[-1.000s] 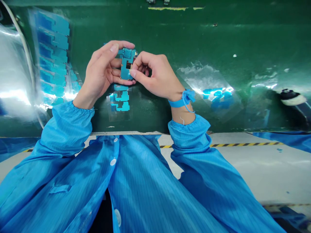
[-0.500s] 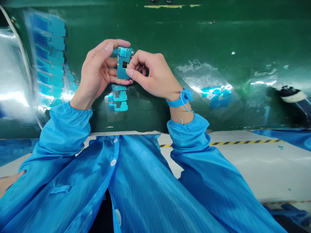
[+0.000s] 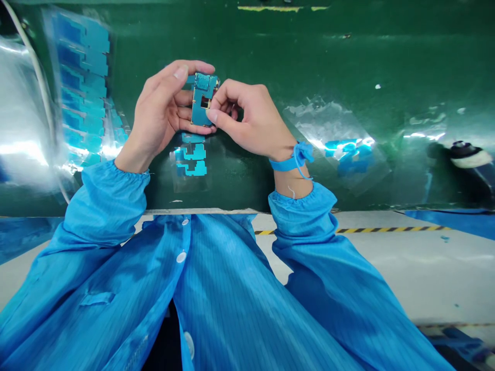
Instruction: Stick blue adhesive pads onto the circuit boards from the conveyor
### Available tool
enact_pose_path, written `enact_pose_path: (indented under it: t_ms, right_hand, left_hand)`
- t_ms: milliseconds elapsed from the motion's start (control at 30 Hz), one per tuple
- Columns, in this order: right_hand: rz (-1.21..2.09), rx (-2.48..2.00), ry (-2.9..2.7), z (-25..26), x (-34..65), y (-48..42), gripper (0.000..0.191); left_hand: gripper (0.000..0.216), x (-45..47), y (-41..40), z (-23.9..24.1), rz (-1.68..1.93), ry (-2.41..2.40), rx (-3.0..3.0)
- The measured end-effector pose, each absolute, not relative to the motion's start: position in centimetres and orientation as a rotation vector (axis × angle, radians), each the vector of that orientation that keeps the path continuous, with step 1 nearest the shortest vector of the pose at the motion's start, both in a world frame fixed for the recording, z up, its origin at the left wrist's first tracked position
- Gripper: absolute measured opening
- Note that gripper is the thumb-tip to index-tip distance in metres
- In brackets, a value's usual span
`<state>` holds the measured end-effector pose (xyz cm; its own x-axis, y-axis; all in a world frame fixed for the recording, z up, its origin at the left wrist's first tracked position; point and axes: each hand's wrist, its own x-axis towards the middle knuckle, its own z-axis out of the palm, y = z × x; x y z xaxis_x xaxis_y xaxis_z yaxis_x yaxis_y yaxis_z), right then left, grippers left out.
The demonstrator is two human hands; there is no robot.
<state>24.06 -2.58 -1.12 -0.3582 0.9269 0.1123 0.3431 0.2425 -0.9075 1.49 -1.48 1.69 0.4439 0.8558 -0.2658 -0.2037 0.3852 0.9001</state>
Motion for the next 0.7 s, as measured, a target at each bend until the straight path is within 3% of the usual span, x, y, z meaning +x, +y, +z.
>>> enact_pose_path:
  t_ms: [700]
  right_hand:
    - [1.130,-1.177,-1.823,-0.95,24.03,-2.50,0.044]
  left_hand:
    - [0.034,1.51,-1.44,1.55,0.768,0.870,0.937]
